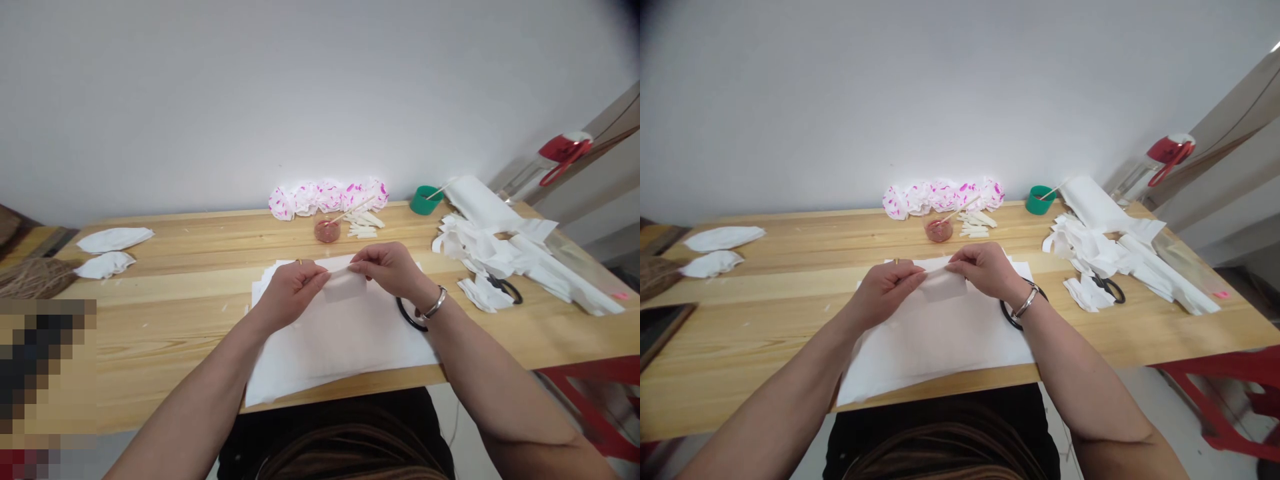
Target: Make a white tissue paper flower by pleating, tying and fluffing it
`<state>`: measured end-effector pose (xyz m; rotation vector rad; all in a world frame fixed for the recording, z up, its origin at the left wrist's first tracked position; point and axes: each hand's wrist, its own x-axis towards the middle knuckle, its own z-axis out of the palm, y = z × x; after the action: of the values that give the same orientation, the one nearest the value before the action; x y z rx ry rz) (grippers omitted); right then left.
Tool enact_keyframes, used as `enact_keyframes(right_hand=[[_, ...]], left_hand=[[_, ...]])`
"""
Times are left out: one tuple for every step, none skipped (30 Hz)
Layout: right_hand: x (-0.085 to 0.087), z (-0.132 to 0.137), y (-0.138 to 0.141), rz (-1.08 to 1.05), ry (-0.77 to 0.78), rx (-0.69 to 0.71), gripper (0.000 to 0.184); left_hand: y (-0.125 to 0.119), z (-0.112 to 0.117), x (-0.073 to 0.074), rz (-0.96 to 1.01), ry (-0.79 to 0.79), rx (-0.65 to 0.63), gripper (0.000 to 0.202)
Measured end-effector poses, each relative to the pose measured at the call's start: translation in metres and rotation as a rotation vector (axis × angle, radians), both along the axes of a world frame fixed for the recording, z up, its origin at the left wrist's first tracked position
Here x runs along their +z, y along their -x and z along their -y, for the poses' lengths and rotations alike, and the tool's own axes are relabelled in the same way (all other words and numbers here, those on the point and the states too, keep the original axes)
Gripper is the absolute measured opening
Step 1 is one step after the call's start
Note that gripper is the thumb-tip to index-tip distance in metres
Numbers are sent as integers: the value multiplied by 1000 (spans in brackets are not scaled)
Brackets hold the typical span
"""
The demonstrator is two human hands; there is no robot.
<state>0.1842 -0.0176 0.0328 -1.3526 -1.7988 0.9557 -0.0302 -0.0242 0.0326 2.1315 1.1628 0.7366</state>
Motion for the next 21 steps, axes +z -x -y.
enact_keyframes(right_hand=[[0, 0, 0, 5, -2, 8, 17], [-1, 0, 0, 7, 4, 17, 18], [-1, -1, -1, 8, 14, 25, 18], [-1, -1, -1, 8, 23, 31, 18], [-2, -1, -1, 7, 27, 35, 18], [-2, -1, -1, 3, 26, 33, 18], [-2, -1, 0, 0, 22, 30, 18], [-2, -1, 0, -3, 16, 28, 17], [-2, 0, 0, -6, 11, 25, 17], [-2, 0, 1, -6, 7, 24, 17], [-2, 0, 1, -2, 4, 26, 18], [-1, 1, 2, 3, 0, 29, 18], [-1, 1, 3, 8, -4, 33, 19], [-1, 2, 3, 13, -5, 38, 19], [0, 2, 3, 17, -6, 42, 19], [0, 2, 4, 20, -5, 45, 19], [0, 3, 4, 22, -5, 48, 19], [0, 3, 4, 25, -7, 50, 19], [0, 3, 4, 29, -13, 50, 19], [0, 3, 4, 35, -22, 49, 19], [-1, 3, 4, 42, -34, 50, 19]], left_hand=[[0, 0, -1, -10, -13, -1, 28], [1, -1, -1, -15, -25, -9, 28], [1, -1, -3, -16, -40, -18, 27], [1, -2, -4, -17, -59, -28, 27], [2, -2, -5, -20, -78, -36, 25], [2, -3, -6, -29, -96, -37, 25], [3, -3, -7, -46, -112, -32, 24], [3, -3, -8, -73, -127, -22, 25], [3, -3, -9, -107, -138, -14, 26], [3, -3, -10, -142, -152, -11, 27], [4, -2, -10, -172, -173, -8, 28], [4, -2, -11, -197, -200, -4, 27], [4, -2, -12, -215, -230, 1, 26], [4, -2, -12, -226, -256, 2, 26], [4, -2, -13, -232, -277, -1, 26], [4, -3, -14, -230, -293, -5, 26], [4, -3, -14, -223, -304, -12, 26], [4, -3, -15, -210, -316, -22, 25], [4, -4, -15, -190, -331, -34, 24], [4, -4, -16, -175, -354, -41, 23], [3, -4, -16, -170, -387, -42, 22]])
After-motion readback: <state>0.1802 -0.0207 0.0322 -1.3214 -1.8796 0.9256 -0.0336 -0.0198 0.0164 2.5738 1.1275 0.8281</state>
